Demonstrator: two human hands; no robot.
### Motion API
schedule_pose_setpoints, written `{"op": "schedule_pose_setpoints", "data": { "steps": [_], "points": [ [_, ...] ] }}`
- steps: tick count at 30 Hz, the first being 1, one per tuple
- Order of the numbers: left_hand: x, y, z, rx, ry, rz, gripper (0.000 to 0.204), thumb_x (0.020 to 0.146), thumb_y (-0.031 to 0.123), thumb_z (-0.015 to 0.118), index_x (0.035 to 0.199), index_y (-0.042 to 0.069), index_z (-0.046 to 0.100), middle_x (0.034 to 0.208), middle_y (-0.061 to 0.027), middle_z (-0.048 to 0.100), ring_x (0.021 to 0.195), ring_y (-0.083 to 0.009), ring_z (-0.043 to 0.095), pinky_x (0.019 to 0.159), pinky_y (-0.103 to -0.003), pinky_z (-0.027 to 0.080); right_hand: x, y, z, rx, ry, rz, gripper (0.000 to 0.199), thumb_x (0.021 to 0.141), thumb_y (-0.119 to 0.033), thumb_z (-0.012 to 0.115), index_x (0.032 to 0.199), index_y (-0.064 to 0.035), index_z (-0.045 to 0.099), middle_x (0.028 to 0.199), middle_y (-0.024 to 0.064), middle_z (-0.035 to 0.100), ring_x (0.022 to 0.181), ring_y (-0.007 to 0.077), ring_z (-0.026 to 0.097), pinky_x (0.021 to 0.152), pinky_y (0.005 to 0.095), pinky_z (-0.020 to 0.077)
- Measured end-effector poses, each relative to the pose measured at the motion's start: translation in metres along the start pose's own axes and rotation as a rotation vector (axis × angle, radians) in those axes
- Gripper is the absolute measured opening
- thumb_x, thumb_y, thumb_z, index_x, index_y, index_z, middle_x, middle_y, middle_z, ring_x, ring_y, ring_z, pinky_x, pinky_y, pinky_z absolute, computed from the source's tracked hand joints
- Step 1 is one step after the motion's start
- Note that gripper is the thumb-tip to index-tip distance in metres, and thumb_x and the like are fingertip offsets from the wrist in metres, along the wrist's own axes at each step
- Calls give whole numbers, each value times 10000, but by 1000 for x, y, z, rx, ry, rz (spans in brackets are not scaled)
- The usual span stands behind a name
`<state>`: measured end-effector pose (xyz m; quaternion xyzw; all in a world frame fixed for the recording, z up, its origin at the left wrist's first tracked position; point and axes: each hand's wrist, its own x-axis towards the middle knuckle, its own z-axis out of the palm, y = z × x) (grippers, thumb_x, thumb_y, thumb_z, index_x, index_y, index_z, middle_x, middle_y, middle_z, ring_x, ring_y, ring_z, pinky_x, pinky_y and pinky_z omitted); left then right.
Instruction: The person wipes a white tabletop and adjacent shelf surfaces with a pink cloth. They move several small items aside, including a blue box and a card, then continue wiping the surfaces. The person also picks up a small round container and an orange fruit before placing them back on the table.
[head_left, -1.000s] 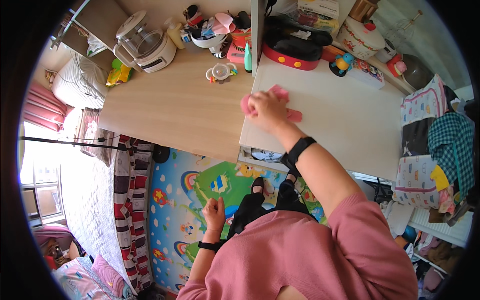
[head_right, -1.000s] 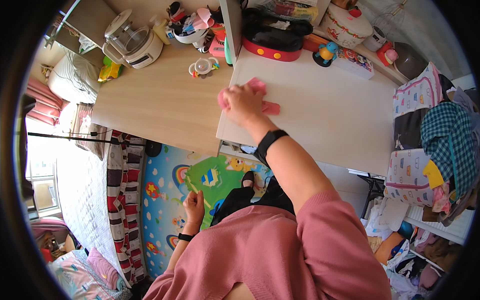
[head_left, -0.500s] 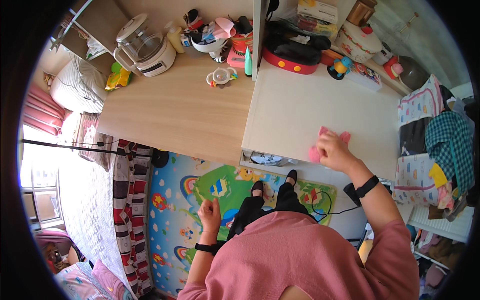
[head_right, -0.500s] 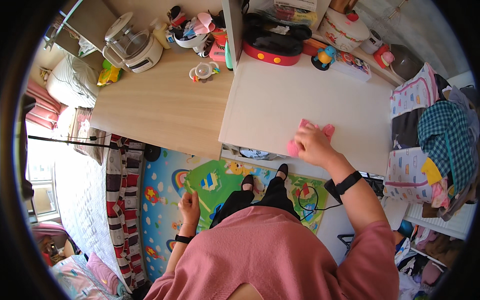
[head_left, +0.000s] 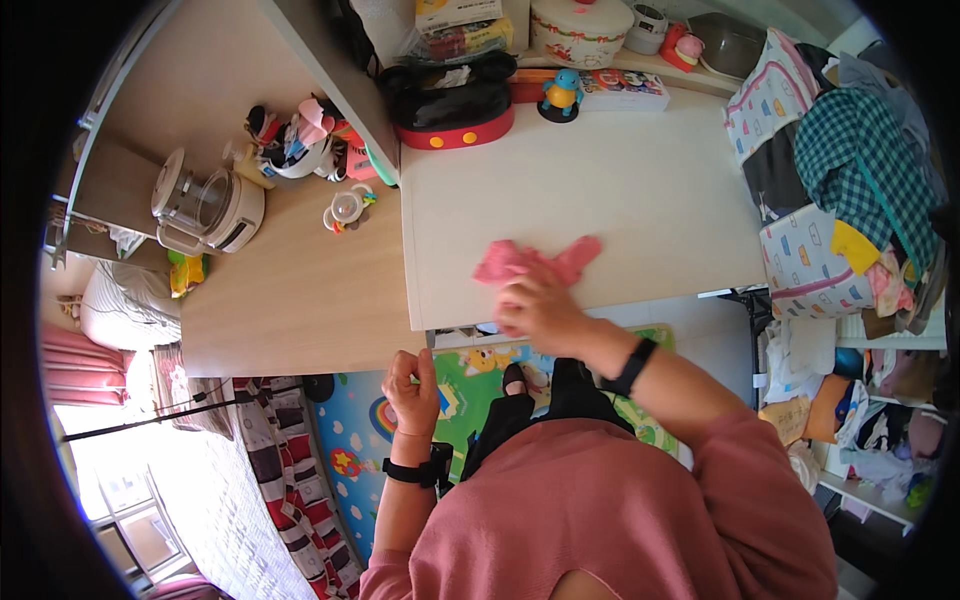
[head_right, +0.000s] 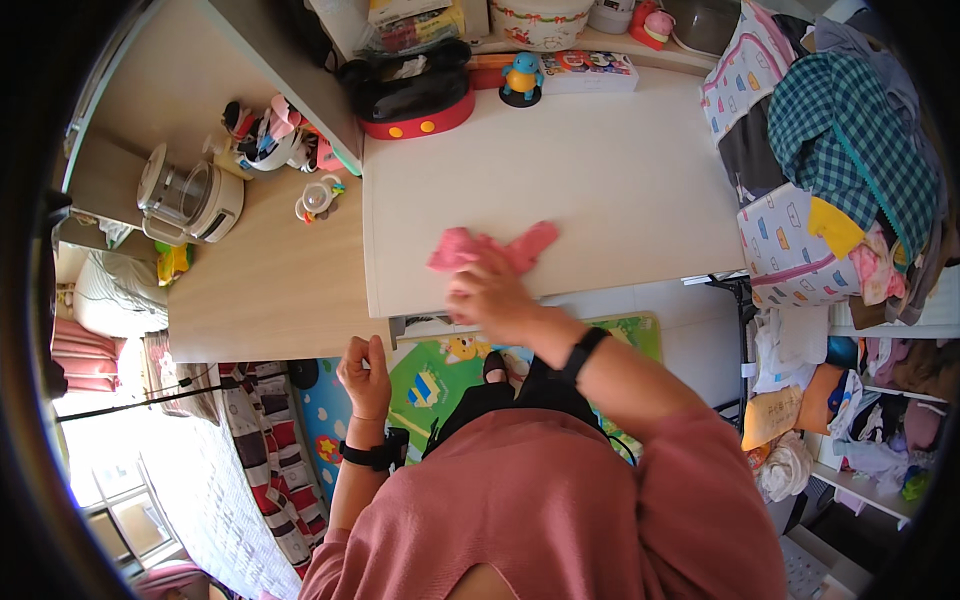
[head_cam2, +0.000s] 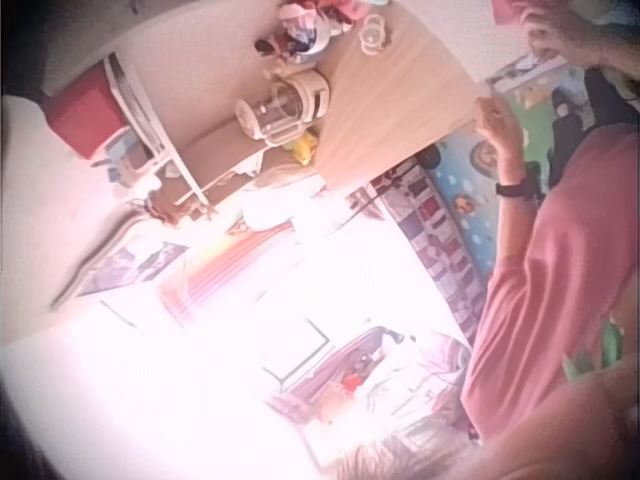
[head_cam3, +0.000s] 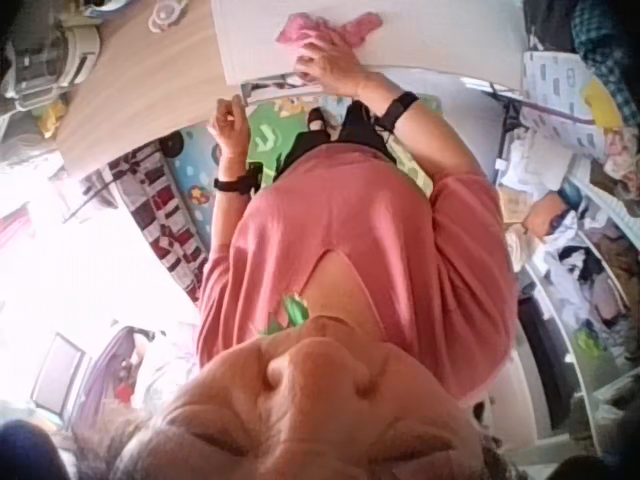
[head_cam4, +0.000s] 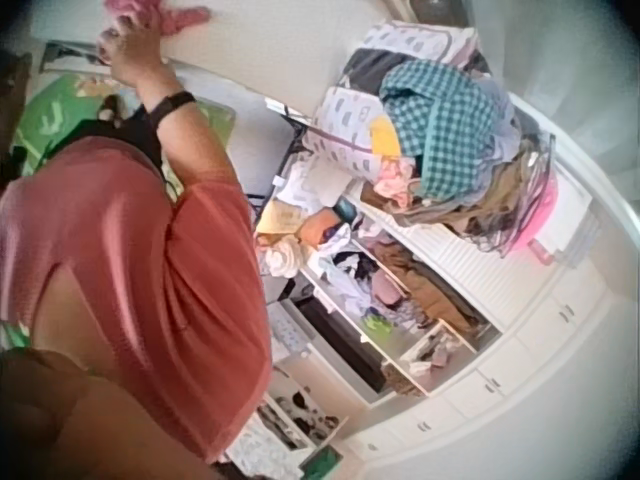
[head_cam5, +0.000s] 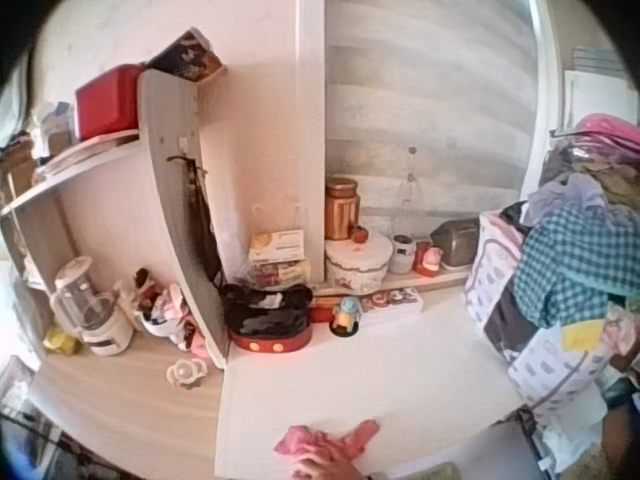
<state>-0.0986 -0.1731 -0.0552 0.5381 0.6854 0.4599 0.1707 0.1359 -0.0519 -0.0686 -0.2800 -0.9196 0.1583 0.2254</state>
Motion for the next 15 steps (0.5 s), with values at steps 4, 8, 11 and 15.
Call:
{"op": "schedule_pose_setpoints", "data": {
  "steps": [4, 8, 11, 15],
  "points": [
    [7, 9, 24, -25, -46, 63, 330, 891, 26, 666, 669, 48, 423, 579, -82, 430, 474, -220, 397, 478, -334, 339, -69, 62, -75, -25, -41, 101, 179, 634, -4, 675, 700, -147, 588, 903, 9, 565, 1137, 316, 541, 1125, 535, 319],
    [18, 20, 38, -21, -71, 79, 321, 890, 19, 663, 673, 49, 429, 579, -82, 431, 476, -220, 403, 479, -338, 347, -113, 109, -129, -54, 59, 249, 192, 630, 21, 654, 664, -117, 525, 796, 36, 542, 899, 295, 561, 926, 462, 455],
    [30, 34, 53, -40, -106, 107, 314, 891, 14, 659, 676, 47, 432, 588, -84, 434, 485, -221, 409, 481, -342, 350, -107, 122, -143, -104, 236, 263, 176, 648, 7, 644, 670, -114, 518, 761, 36, 542, 823, 279, 561, 803, 433, 462],
    [49, 64, 96, -59, -173, 194, 304, 893, 8, 652, 682, 43, 436, 601, -89, 442, 495, -225, 419, 483, -350, 350, -63, 100, -116, 32, 412, 115, 86, 717, -69, 640, 780, -101, 591, 884, 36, 614, 901, 259, 607, 808, 414, 471]
  ]
}}
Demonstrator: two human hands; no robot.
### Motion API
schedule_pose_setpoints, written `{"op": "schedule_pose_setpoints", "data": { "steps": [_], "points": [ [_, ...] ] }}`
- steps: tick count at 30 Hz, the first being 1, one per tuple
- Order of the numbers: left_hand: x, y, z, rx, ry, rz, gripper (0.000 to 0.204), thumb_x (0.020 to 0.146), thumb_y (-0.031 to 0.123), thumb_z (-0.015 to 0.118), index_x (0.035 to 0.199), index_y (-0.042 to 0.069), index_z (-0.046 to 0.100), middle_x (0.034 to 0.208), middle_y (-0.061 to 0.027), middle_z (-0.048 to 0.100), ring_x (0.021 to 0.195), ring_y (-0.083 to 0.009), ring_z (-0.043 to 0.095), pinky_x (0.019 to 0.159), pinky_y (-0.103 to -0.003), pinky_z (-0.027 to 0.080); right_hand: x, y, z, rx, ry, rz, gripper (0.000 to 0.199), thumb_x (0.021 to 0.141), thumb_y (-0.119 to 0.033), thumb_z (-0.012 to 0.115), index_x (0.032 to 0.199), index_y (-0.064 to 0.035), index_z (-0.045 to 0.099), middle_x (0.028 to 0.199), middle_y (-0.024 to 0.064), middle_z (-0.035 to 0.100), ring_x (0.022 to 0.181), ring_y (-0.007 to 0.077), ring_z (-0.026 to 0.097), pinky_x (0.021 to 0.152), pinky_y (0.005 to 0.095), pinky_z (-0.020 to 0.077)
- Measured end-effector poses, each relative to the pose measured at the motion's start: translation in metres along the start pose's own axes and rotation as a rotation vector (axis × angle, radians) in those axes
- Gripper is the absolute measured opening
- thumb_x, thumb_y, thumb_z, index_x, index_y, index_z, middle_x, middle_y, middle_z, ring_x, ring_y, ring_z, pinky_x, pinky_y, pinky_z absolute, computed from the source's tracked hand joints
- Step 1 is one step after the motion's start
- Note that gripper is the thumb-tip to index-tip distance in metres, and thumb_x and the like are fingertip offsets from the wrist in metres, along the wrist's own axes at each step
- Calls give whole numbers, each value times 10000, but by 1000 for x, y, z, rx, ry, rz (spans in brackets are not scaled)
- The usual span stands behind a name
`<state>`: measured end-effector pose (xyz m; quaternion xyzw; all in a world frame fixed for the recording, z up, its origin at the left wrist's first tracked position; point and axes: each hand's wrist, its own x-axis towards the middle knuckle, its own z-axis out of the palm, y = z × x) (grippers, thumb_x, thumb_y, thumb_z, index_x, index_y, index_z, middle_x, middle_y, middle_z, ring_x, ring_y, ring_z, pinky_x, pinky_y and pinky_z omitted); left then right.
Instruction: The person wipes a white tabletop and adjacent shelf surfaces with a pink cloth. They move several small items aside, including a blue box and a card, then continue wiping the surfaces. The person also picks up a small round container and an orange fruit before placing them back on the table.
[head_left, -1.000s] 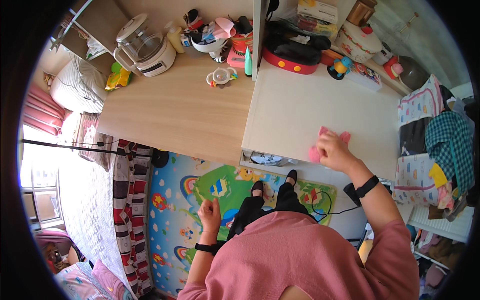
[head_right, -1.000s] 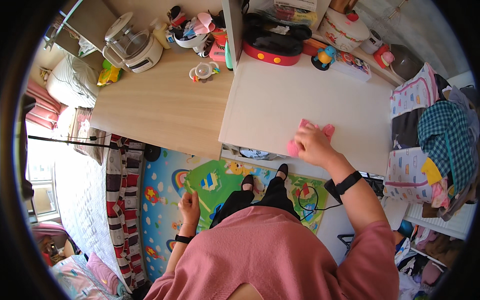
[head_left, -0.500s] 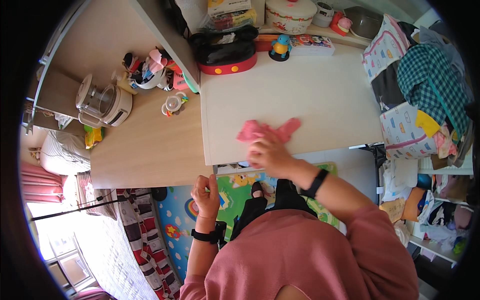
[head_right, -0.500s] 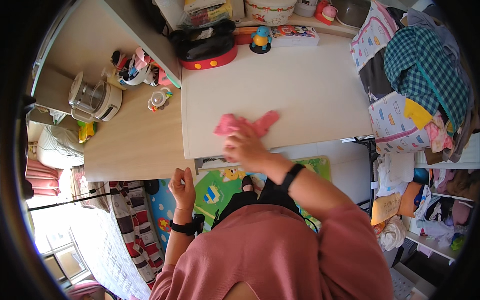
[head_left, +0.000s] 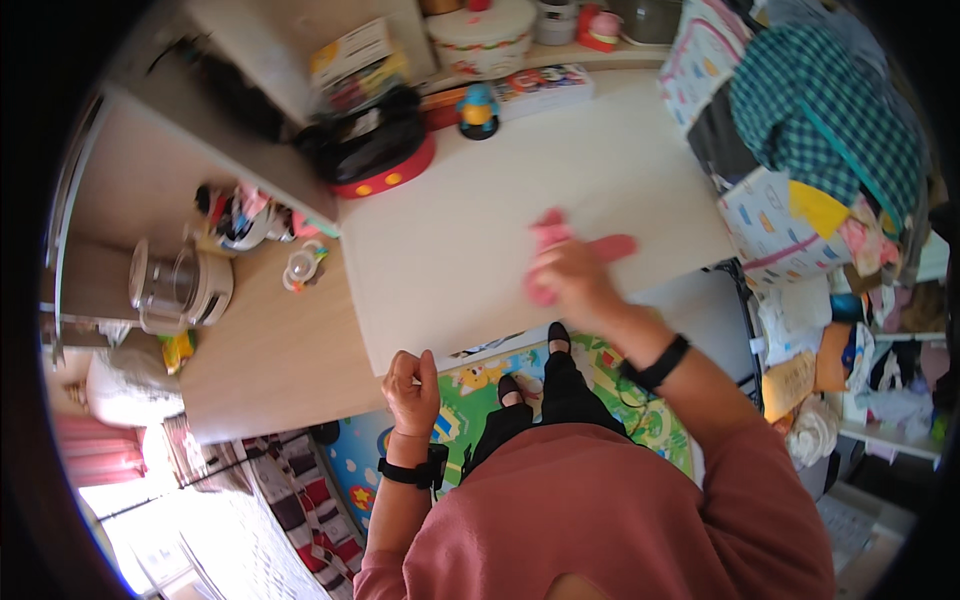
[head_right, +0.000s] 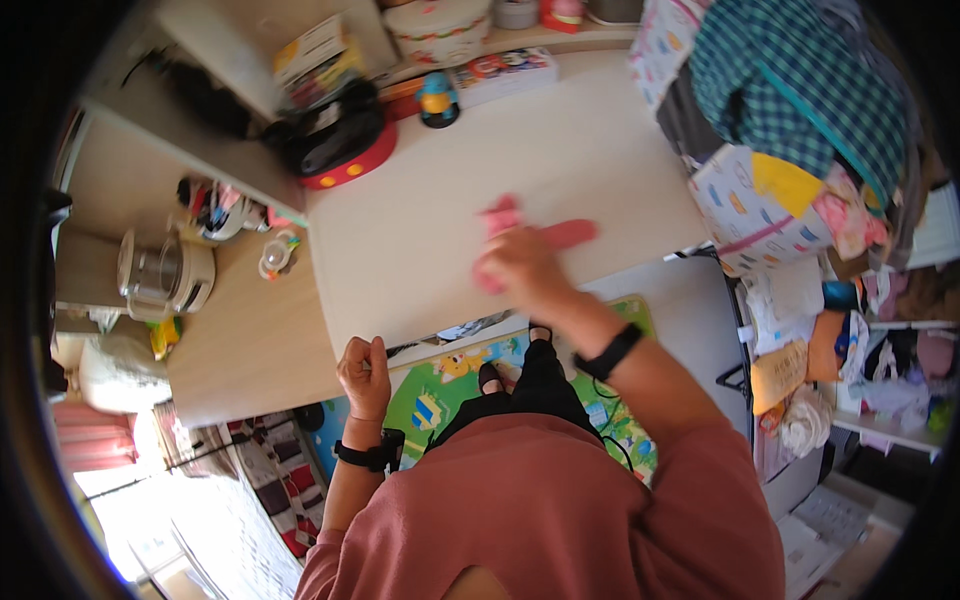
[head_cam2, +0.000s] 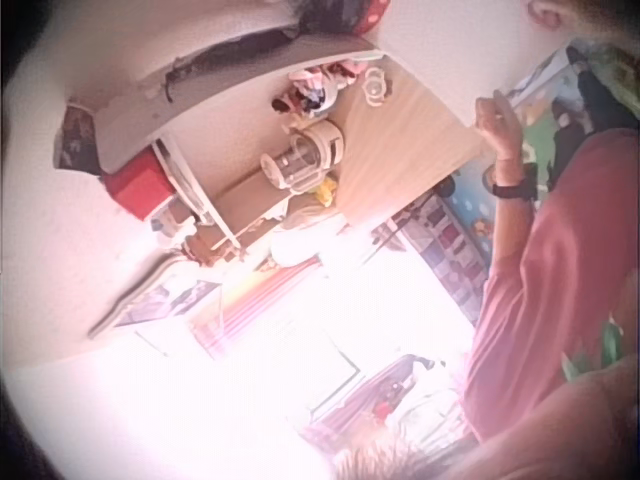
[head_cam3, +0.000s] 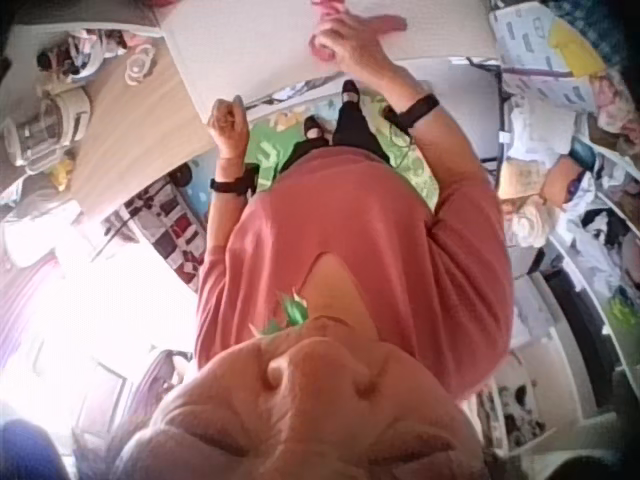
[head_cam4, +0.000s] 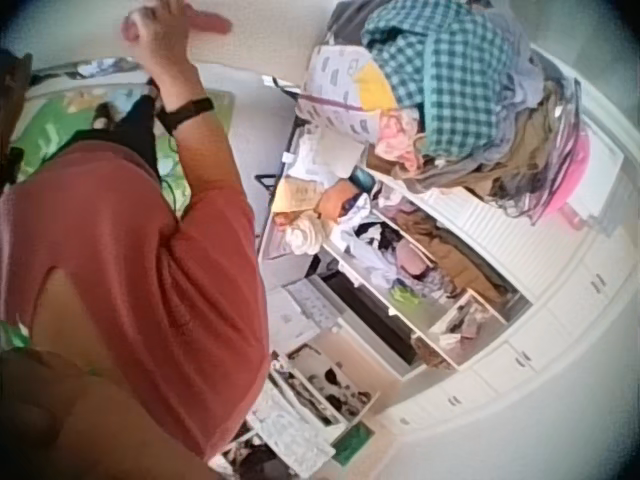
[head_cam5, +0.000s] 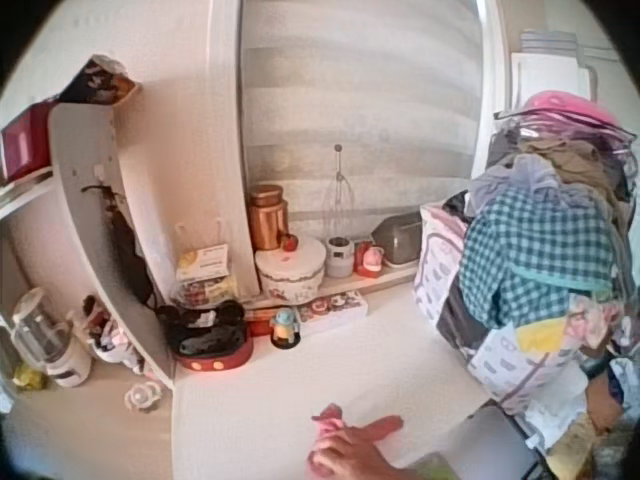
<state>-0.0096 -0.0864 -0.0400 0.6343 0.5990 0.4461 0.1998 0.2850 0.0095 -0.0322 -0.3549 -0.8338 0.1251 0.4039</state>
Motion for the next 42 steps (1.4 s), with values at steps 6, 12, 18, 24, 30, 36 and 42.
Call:
{"op": "schedule_pose_setpoints", "data": {
  "steps": [6, 12, 18, 24, 30, 36, 42],
  "points": [
    [33, 29, 51, -19, -75, 68, 305, 881, -6, 657, 680, 44, 433, 598, -85, 438, 494, -225, 420, 479, -354, 342, -17, -35, 3, -152, -217, 123, 168, 712, -93, 690, 879, -108, 695, 1230, 80, 592, 1281, 306, 463, 1089, 508, 330],
    [48, 37, 86, -28, -124, 134, 311, 877, -4, 660, 676, 48, 428, 599, -81, 443, 484, -222, 420, 462, -352, 333, -41, -6, -35, -232, -153, 415, 204, 713, -94, 721, 889, -19, 651, 1200, 111, 569, 1237, 355, 476, 1064, 534, 368],
    [65, 28, 117, 6, -159, 139, 338, 868, 21, 675, 663, 59, 408, 593, -89, 442, 487, -264, 438, 458, -370, 344, -50, 33, -63, -296, -70, 395, 335, 788, 4, 629, 1121, -30, 643, 1340, 161, 521, 1293, 379, 454, 1078, 527, 377],
    [68, 26, 138, 214, -122, 356, 327, 830, 24, 684, 667, 78, 405, 593, -82, 440, 510, -310, 462, 460, -419, 350, -61, 54, -91, -606, -191, 343, 376, 826, -143, 623, 1195, -88, 665, 1437, 144, 489, 1425, 352, 331, 1109, 690, 213],
    [70, 27, 146, 243, -131, 402, 333, 828, 8, 674, 676, 81, 386, 594, -79, 419, 503, -303, 445, 455, -417, 335, -78, 110, -134, -838, -91, 551, 447, 861, -308, 639, 1234, -61, 644, 1462, 184, 460, 1436, 359, 312, 1104, 698, 186],
    [72, 25, 144, 250, -121, 428, 335, 829, 3, 666, 676, 83, 379, 593, -84, 409, 504, -307, 444, 452, -418, 333, -97, 134, -137, -1065, 140, 772, 378, 901, -275, 595, 1198, -44, 636, 1373, 190, 529, 1235, 373, 497, 979, 557, 367],
    [67, 19, 136, 236, -134, 430, 324, 836, 15, 661, 672, 70, 388, 605, -94, 431, 518, -315, 461, 463, -423, 347, -107, 123, -119, -1141, 419, 1151, 395, 861, -315, 635, 1156, -59, 578, 1296, 195, 554, 1161, 367, 528, 785, 515, 489]
  ]
}}
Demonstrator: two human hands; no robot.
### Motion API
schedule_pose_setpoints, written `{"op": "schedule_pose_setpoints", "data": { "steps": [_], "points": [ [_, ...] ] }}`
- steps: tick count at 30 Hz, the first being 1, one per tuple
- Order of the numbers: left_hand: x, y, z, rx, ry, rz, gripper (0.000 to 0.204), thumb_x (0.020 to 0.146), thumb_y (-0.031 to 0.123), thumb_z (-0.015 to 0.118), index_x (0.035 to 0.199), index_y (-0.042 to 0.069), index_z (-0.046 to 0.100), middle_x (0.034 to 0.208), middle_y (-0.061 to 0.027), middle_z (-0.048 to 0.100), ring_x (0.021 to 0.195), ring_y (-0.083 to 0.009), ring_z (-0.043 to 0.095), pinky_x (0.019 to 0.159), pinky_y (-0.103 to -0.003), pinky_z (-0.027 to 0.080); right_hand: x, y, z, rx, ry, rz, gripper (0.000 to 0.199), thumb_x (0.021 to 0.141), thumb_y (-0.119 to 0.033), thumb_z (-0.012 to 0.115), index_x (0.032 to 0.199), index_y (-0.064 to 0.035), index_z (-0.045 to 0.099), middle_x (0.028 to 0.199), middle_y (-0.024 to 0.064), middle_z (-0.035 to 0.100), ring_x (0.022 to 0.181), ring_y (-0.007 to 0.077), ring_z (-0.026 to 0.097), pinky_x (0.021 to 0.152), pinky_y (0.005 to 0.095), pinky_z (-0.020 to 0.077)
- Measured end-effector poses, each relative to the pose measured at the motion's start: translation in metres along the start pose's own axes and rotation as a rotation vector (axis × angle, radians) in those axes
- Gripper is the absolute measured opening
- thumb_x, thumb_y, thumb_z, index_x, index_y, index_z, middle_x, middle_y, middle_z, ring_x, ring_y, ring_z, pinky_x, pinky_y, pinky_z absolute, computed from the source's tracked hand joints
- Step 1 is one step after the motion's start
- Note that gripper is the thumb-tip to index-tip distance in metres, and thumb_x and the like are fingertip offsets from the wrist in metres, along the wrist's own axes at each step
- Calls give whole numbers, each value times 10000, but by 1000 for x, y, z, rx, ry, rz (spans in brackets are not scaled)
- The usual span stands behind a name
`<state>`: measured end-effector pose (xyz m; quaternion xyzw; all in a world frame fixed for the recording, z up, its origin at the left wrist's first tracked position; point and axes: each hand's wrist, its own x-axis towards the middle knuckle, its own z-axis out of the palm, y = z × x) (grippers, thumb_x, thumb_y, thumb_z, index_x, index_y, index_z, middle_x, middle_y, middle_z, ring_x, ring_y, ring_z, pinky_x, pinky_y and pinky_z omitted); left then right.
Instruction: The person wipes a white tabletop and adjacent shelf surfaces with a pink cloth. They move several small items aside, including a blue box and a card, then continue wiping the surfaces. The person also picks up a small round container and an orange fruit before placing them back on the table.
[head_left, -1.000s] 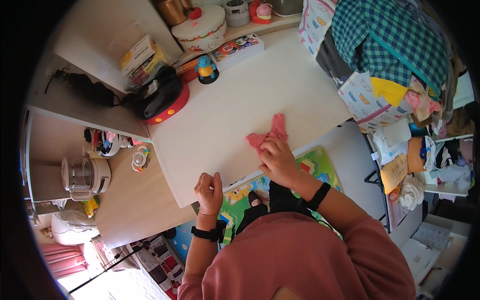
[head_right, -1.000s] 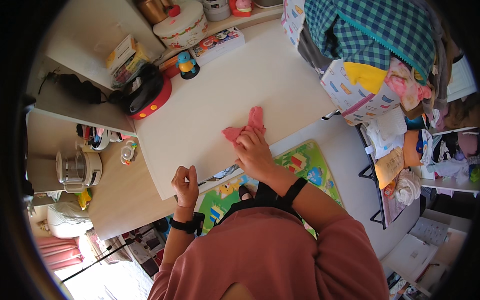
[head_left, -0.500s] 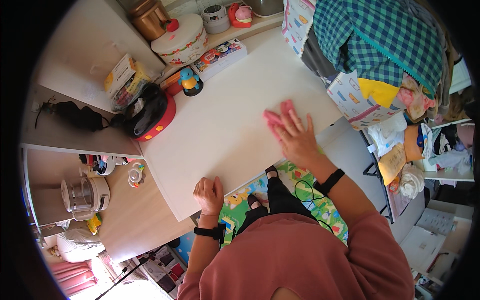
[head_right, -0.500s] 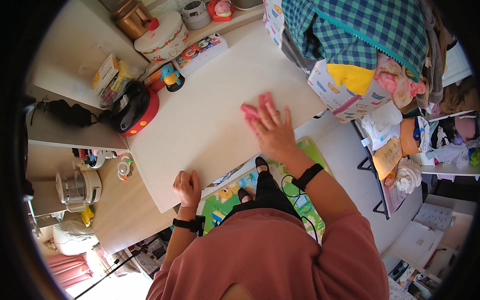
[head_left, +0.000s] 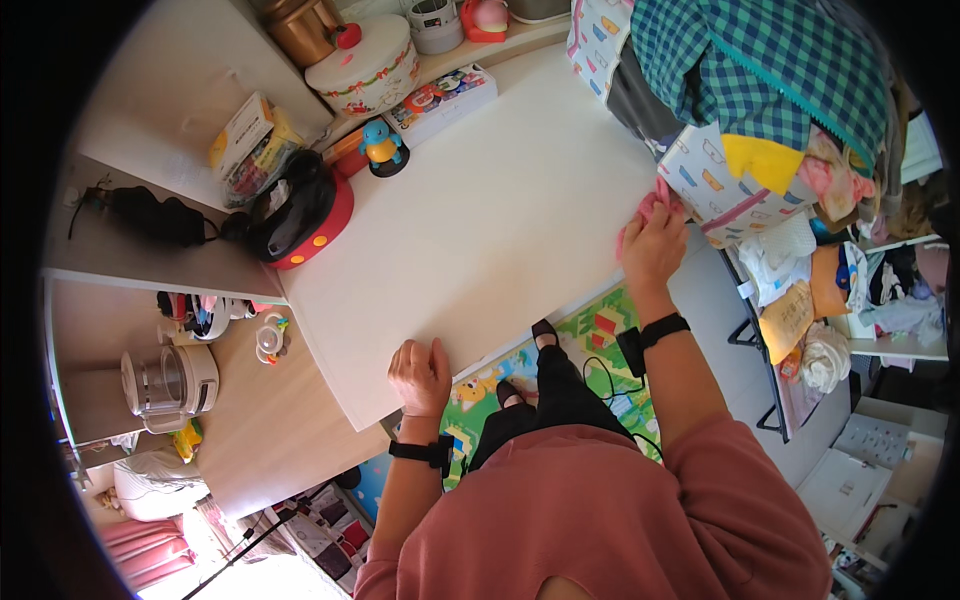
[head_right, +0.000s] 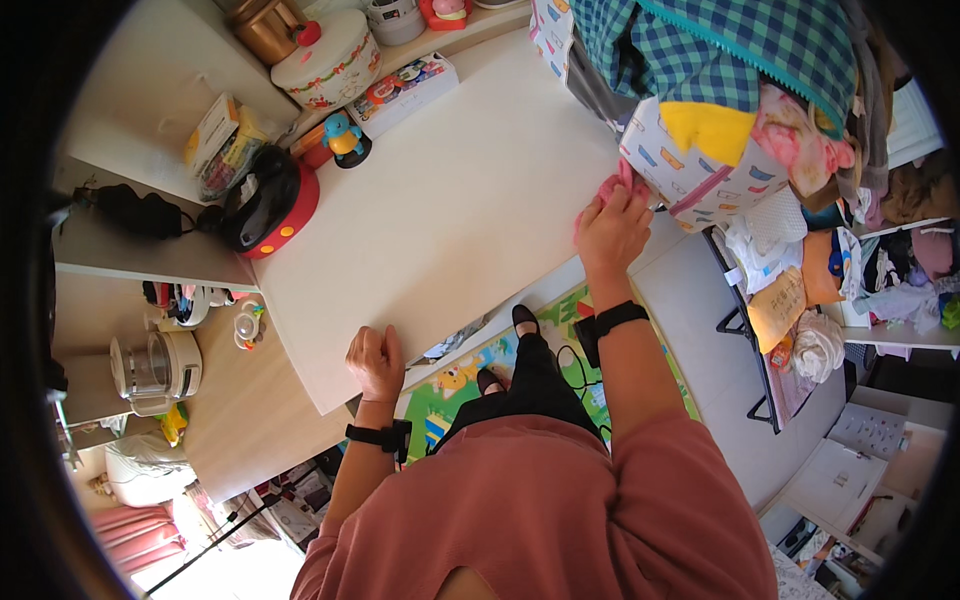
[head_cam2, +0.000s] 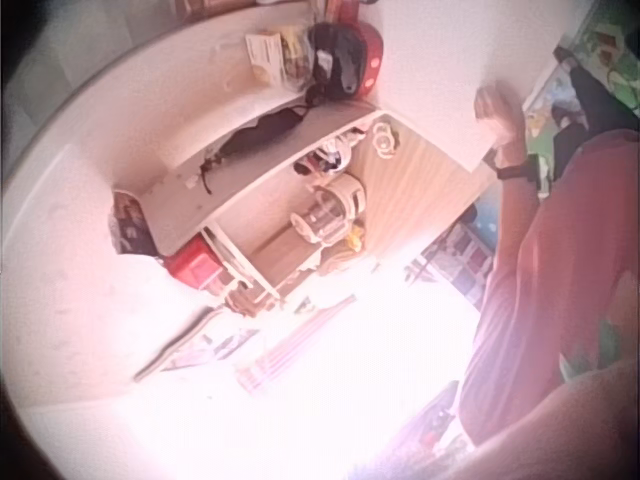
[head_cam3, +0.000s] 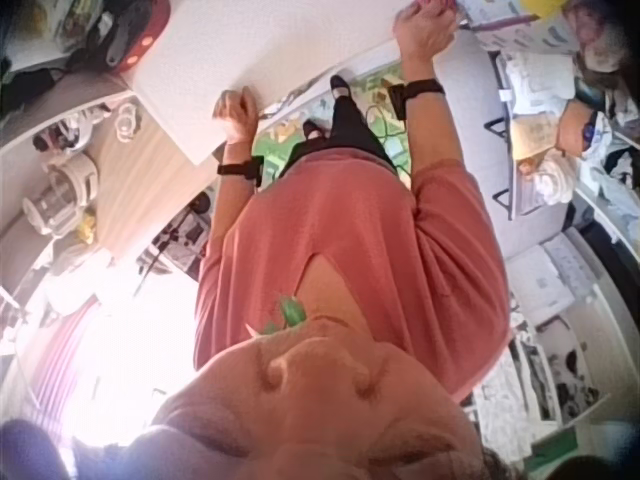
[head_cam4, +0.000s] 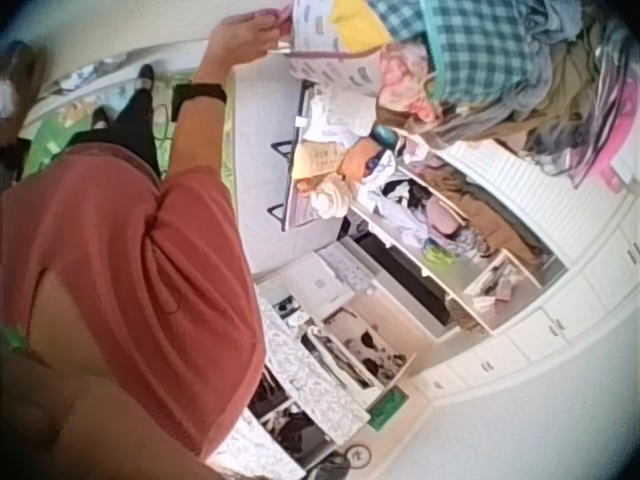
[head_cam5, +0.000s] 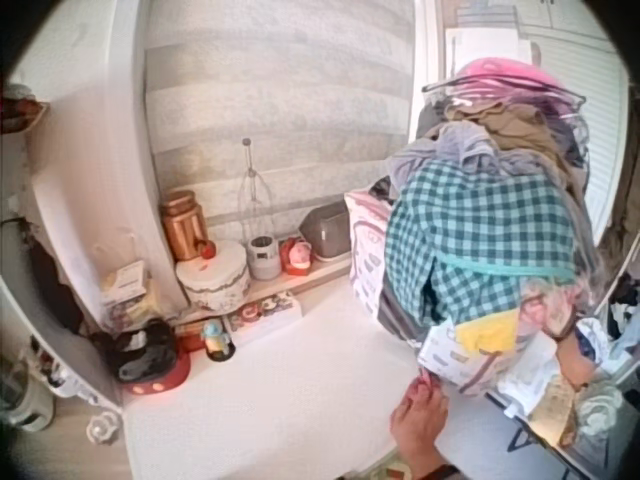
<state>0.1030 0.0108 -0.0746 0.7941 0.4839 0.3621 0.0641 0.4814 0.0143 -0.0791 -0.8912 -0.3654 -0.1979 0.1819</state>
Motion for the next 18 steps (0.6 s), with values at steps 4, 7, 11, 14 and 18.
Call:
{"op": "schedule_pose_setpoints", "data": {
  "steps": [4, 7, 11, 14, 18],
  "points": [
    [-10, -2, 0, -42, 20, -9, 323, 843, 28, 660, 670, 69, 390, 606, -92, 435, 520, -316, 463, 466, -423, 354, -3, 16, 13, 216, -31, 357, 434, 849, -328, 623, 1151, -25, 548, 1193, 218, 613, 1059, 404, 610, 775, 508, 533],
    [-17, -5, 1, -51, 20, -33, 340, 848, 47, 667, 651, 70, 390, 607, -88, 445, 522, -308, 468, 471, -414, 366, -1, 36, 35, 486, -124, 610, 460, 864, -347, 590, 1117, 36, 569, 1091, 248, 659, 971, 418, 660, 808, 499, 541],
    [-25, -3, 10, -34, -6, -52, 358, 856, 86, 672, 630, 75, 395, 607, -81, 465, 531, -299, 481, 482, -413, 382, -16, 49, 56, 544, -263, 602, 513, 905, -393, 532, 1014, 102, 613, 986, 296, 680, 913, 424, 680, 803, 495, 543],
    [-23, 5, 18, 12, -47, -70, 359, 868, 126, 668, 621, 82, 411, 610, -71, 476, 548, -295, 498, 496, -420, 393, -55, 17, 40, 658, -356, 693, 523, 945, -401, 488, 990, 102, 623, 968, 302, 681, 923, 429, 676, 797, 497, 535],
    [-8, 27, 20, 58, -154, 5, 334, 879, 157, 665, 646, 80, 439, 651, -68, 509, 602, -293, 530, 525, -430, 412, -134, -48, -24, 1107, -588, 884, 438, 963, -383, 542, 962, 55, 575, 880, 216, 642, 788, 337, 632, 672, 417, 502]
  ]
}}
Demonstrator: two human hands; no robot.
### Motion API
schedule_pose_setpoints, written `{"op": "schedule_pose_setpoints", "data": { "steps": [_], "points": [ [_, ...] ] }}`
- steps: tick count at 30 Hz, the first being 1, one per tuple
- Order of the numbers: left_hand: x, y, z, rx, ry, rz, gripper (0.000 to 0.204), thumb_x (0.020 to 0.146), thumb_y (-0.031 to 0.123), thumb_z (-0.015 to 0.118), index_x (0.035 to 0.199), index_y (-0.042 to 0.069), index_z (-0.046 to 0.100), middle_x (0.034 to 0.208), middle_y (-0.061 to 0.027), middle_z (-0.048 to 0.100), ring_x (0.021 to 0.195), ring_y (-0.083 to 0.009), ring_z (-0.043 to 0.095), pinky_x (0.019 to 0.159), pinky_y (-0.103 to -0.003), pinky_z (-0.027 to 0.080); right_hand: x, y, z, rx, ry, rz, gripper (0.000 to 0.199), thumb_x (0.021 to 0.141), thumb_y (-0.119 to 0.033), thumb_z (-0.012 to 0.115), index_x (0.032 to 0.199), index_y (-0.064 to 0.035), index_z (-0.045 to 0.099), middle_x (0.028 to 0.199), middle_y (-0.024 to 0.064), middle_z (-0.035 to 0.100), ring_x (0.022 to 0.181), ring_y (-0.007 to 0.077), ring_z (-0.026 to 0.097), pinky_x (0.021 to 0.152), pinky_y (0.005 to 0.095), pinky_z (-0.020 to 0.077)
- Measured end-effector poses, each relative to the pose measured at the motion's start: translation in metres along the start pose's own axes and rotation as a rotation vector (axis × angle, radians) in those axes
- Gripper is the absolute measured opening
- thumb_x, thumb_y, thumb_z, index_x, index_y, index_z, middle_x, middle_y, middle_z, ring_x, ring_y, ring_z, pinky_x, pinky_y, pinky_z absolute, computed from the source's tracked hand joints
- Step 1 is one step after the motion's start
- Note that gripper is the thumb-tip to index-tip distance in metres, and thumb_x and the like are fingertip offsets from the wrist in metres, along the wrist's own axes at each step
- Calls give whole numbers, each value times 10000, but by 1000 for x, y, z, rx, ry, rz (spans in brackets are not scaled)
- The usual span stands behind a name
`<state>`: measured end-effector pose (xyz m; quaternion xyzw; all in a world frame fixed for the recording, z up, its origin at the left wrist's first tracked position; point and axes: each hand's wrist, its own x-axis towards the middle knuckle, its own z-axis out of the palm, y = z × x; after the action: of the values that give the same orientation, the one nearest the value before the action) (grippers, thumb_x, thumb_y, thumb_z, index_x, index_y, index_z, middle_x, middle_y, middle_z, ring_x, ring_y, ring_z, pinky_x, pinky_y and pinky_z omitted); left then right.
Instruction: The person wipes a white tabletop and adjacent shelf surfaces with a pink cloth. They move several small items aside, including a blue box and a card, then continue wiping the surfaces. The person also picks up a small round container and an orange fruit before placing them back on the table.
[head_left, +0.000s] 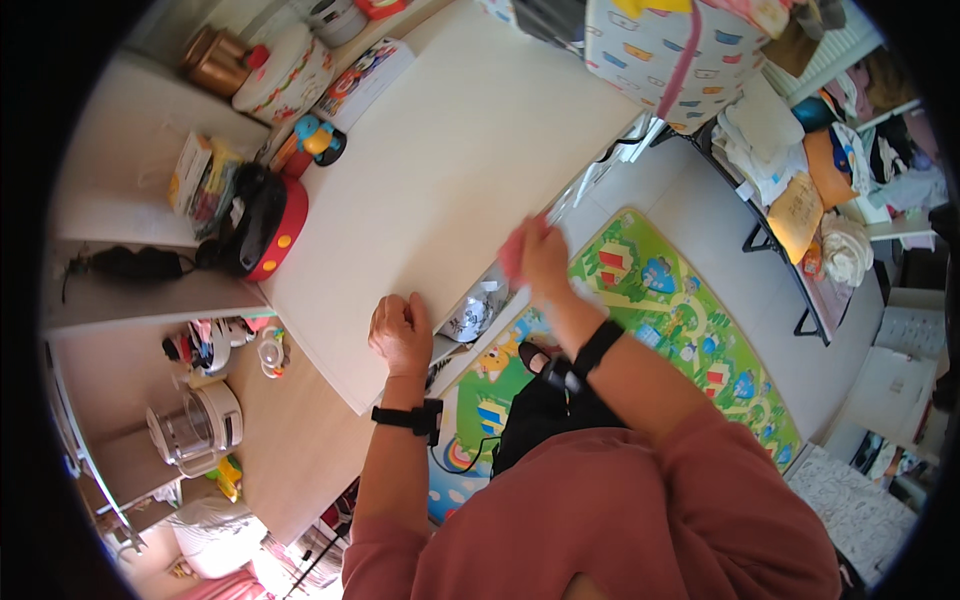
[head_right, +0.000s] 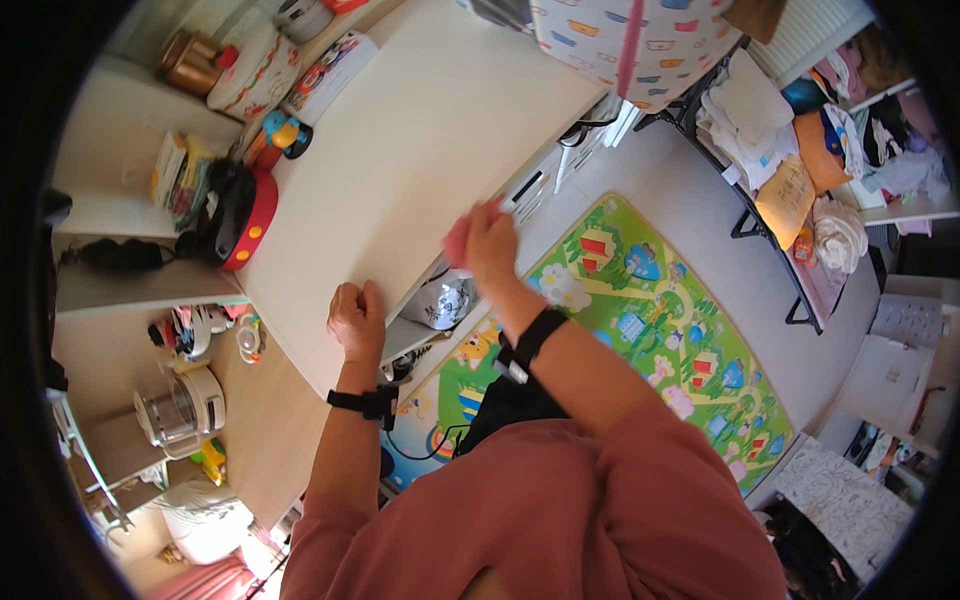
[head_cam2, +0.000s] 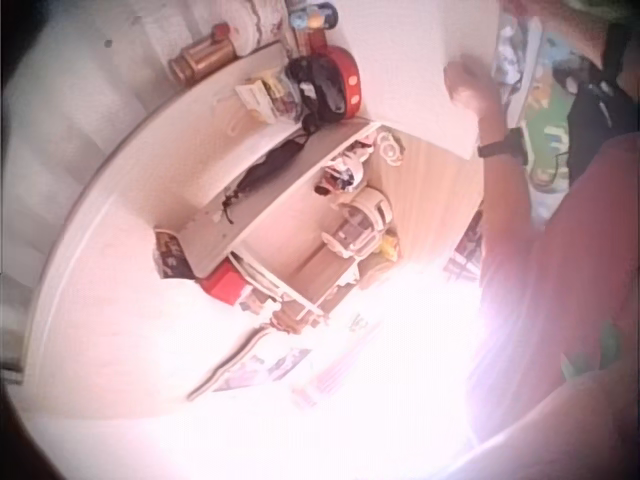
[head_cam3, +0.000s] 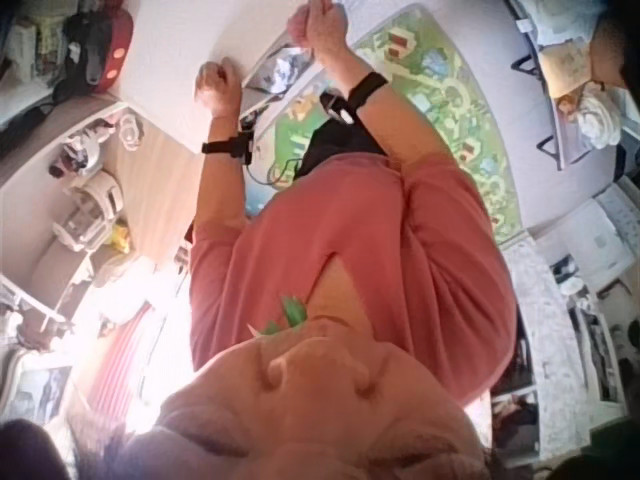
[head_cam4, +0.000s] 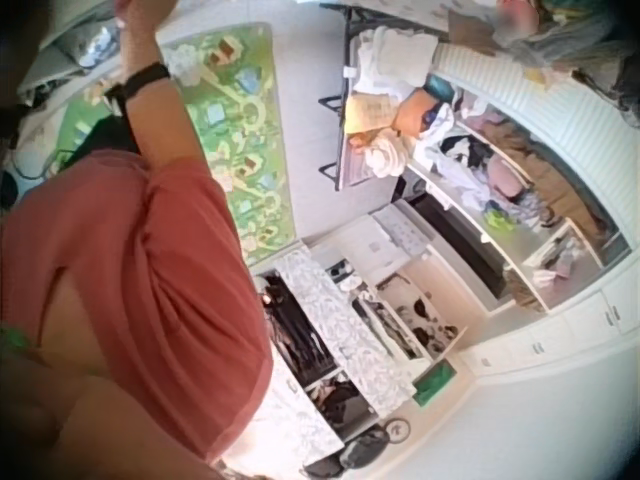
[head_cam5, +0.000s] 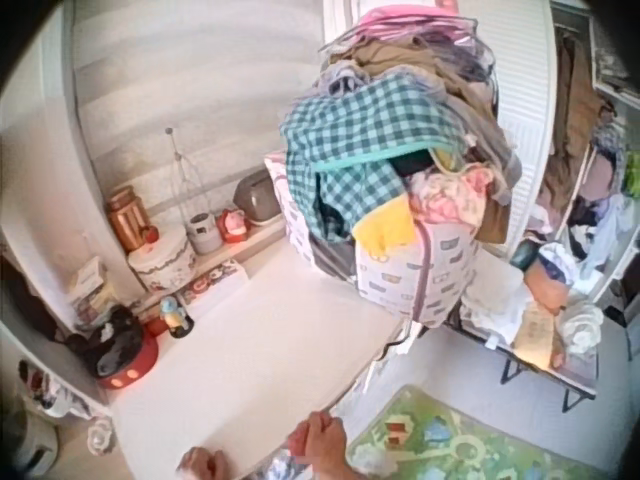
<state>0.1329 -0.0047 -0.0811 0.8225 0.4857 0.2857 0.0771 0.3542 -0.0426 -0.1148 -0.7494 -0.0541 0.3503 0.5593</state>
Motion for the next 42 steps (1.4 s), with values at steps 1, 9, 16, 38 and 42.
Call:
{"op": "schedule_pose_setpoints", "data": {
  "steps": [1, 9, 16, 38, 42],
  "points": [
    [5, 8, -2, 4, -45, 42, 329, 877, 158, 670, 654, 79, 443, 661, -70, 515, 607, -294, 533, 525, -433, 413, -16, 1, 1, 183, -30, 35, 347, 971, -330, 567, 917, 14, 575, 775, 134, 613, 636, 256, 596, 550, 367, 475],
    [46, 61, 10, 102, -423, 493, 628, 835, 258, 739, 1345, 18, 462, 1364, -172, 439, 1332, -384, 382, 1130, -550, 268, 150, -79, -127, 504, 3, -60, 203, 985, -203, 568, 888, -26, 599, 772, 71, 637, 602, 142, 617, 496, 308, 481],
    [51, 74, 36, 156, -388, 502, 658, 852, 293, 701, 1385, 15, 431, 1395, -181, 419, 1343, -385, 386, 1151, -558, 258, 180, -92, -161, 119, -76, -490, 158, 900, -92, 626, 1046, -35, 651, 910, 103, 657, 838, 187, 657, 738, 305, 509],
    [56, 82, 48, 137, -379, 495, 631, 845, 323, 694, 1354, 16, 482, 1387, -179, 442, 1306, -392, 431, 1124, -566, 299, 153, -58, -203, 493, -506, -194, 286, 880, 6, 533, 1120, -46, 678, 1017, 69, 669, 960, 168, 658, 860, 294, 535],
    [59, 80, 57, 131, -381, 519, 623, 866, 305, 673, 1365, -10, 473, 1409, -191, 423, 1320, -410, 402, 1112, -541, 309, 209, -54, -196, 748, -319, -314, 425, 906, -110, 573, 1312, 4, 520, 1049, 73, 637, 961, 186, 621, 858, 333, 527]
  ]
}}
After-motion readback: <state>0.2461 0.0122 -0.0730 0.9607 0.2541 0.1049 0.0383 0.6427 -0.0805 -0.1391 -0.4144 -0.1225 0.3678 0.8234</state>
